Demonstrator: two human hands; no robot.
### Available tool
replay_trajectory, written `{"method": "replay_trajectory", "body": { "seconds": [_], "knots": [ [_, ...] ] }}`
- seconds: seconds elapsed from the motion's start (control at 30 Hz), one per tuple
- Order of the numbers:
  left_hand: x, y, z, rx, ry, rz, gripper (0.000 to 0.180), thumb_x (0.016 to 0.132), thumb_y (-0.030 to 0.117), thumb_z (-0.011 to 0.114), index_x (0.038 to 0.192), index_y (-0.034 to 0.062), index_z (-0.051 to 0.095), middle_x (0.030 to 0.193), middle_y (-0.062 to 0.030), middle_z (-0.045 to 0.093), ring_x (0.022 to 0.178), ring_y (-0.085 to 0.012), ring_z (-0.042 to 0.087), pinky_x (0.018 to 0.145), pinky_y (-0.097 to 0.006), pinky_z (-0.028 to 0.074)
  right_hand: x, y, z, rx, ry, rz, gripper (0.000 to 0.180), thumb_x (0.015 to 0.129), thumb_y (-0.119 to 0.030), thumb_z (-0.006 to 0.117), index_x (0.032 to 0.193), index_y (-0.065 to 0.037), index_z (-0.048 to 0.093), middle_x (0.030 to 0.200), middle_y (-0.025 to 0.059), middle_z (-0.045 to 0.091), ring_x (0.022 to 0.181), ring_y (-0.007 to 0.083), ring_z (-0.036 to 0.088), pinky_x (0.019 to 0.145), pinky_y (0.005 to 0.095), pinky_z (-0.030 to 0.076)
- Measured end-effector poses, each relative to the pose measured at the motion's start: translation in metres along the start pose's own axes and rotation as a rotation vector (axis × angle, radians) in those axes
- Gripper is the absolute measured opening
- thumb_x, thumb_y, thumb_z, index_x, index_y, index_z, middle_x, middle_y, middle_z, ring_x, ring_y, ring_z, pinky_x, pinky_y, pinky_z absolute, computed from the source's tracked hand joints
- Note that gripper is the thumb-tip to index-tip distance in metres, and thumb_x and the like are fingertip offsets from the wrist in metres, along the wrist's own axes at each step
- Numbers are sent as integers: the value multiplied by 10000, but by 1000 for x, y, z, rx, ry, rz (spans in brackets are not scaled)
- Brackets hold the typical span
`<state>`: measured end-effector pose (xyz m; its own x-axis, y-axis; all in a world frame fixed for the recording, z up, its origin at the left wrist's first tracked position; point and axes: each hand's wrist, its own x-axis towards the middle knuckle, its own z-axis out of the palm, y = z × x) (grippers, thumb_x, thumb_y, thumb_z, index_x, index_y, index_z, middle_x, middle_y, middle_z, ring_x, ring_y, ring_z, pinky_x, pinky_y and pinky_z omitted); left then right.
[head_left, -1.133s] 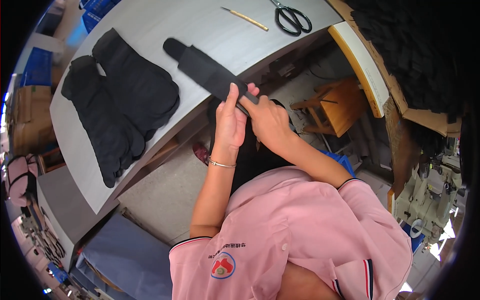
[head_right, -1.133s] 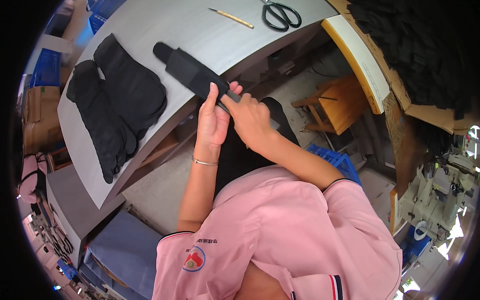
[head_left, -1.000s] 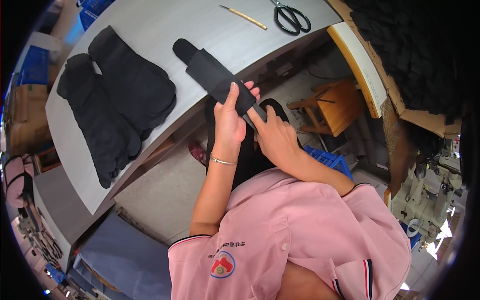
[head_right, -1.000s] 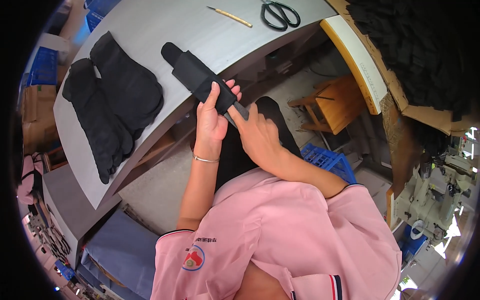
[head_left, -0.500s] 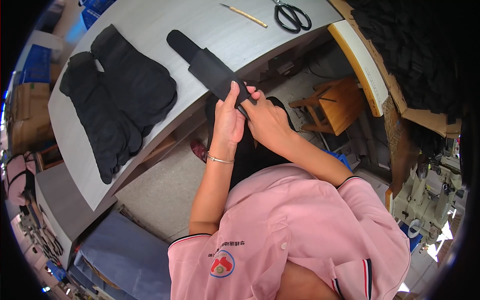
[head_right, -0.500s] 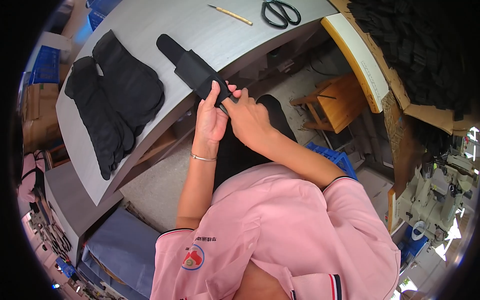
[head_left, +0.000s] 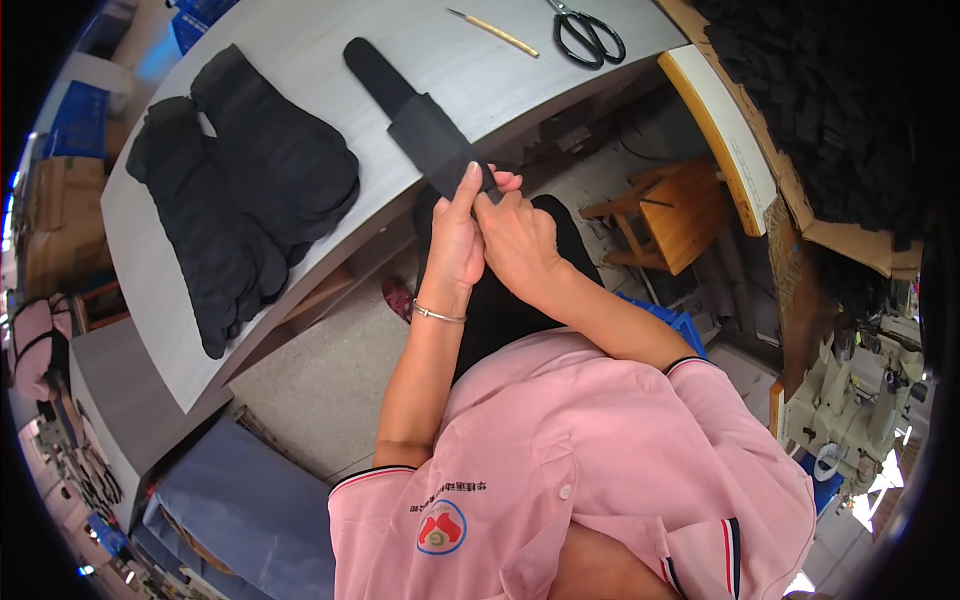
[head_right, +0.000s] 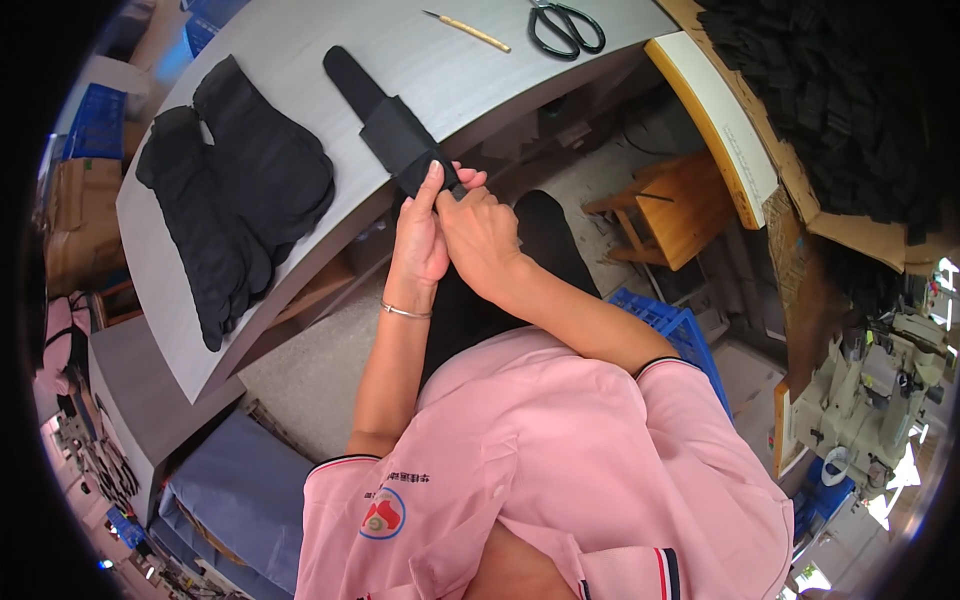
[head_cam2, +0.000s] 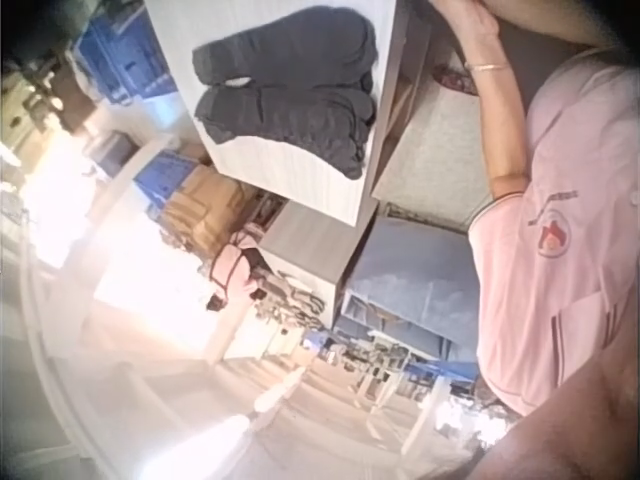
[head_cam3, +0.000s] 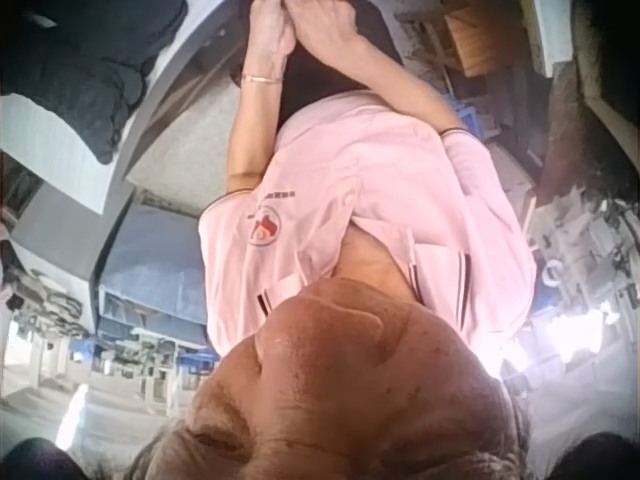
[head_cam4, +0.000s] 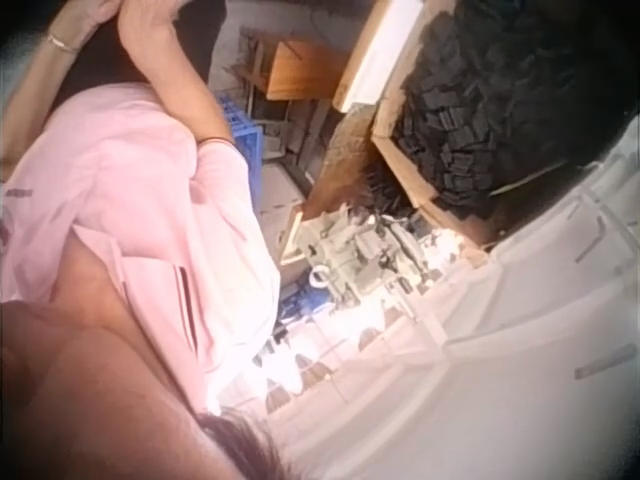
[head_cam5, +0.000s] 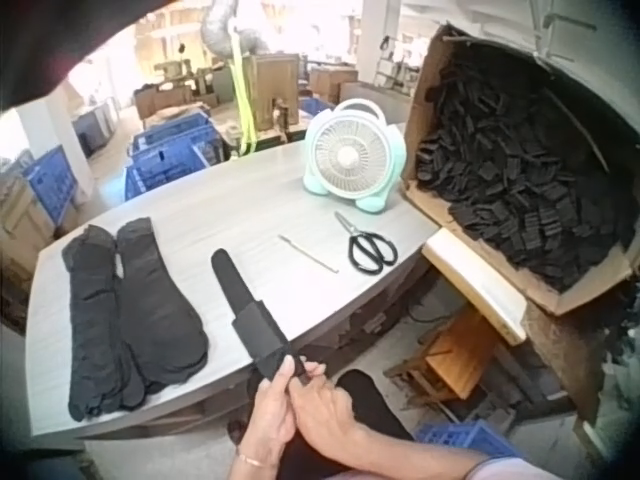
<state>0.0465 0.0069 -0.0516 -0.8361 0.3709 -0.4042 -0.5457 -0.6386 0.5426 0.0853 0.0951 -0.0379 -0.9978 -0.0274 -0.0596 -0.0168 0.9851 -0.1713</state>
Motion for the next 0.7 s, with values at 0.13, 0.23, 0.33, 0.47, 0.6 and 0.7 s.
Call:
{"method": "replay_trajectory", "body": {
  "seconds": [0.13,0.23,0.33,0.47,0.6,0.7],
  "knots": [
    [0,7,-2,-68,-49,-65,465,1006,395,569,1194,-30,579,1112,-166,674,1074,-282,649,973,-410,510,-12,10,-17,93,-127,0,661,817,-106,667,1427,-129,416,1073,321,586,835,394,675,595,437,569],
    [-2,11,-2,-158,-69,-91,563,1006,465,532,1259,-38,537,1183,-181,648,1117,-297,632,1011,-429,494,-31,21,-35,167,-121,-103,729,838,-152,700,1480,-139,356,1320,395,450,960,428,656,709,469,580],
    [-6,16,-2,-272,-162,-106,664,995,527,502,1335,-43,487,1307,-201,582,1211,-334,580,1081,-458,451,-34,30,-46,255,-146,-162,724,840,-162,725,1459,-110,354,1447,406,301,1042,458,633,735,445,593],
    [-7,17,-2,-322,-159,-87,659,994,524,504,1338,-37,488,1284,-194,591,1195,-327,586,1070,-461,463,-31,23,-49,344,-203,-106,775,839,-197,734,1500,-166,331,1458,366,321,1072,463,616,782,450,578],
    [-5,17,-6,-212,-59,-64,530,983,402,600,1295,-20,525,1162,-147,638,1057,-265,641,977,-440,536,-35,18,-62,363,-228,-128,699,841,-244,744,1465,-172,439,1482,350,314,1096,449,618,856,436,557],
    [-9,18,-8,-134,12,-92,355,953,243,682,1194,-4,599,1025,-119,686,880,-216,682,806,-380,596,-16,43,-86,560,-150,-241,342,860,-370,709,1021,-70,740,1240,256,602,1051,386,657,888,435,526]
  ]
}}
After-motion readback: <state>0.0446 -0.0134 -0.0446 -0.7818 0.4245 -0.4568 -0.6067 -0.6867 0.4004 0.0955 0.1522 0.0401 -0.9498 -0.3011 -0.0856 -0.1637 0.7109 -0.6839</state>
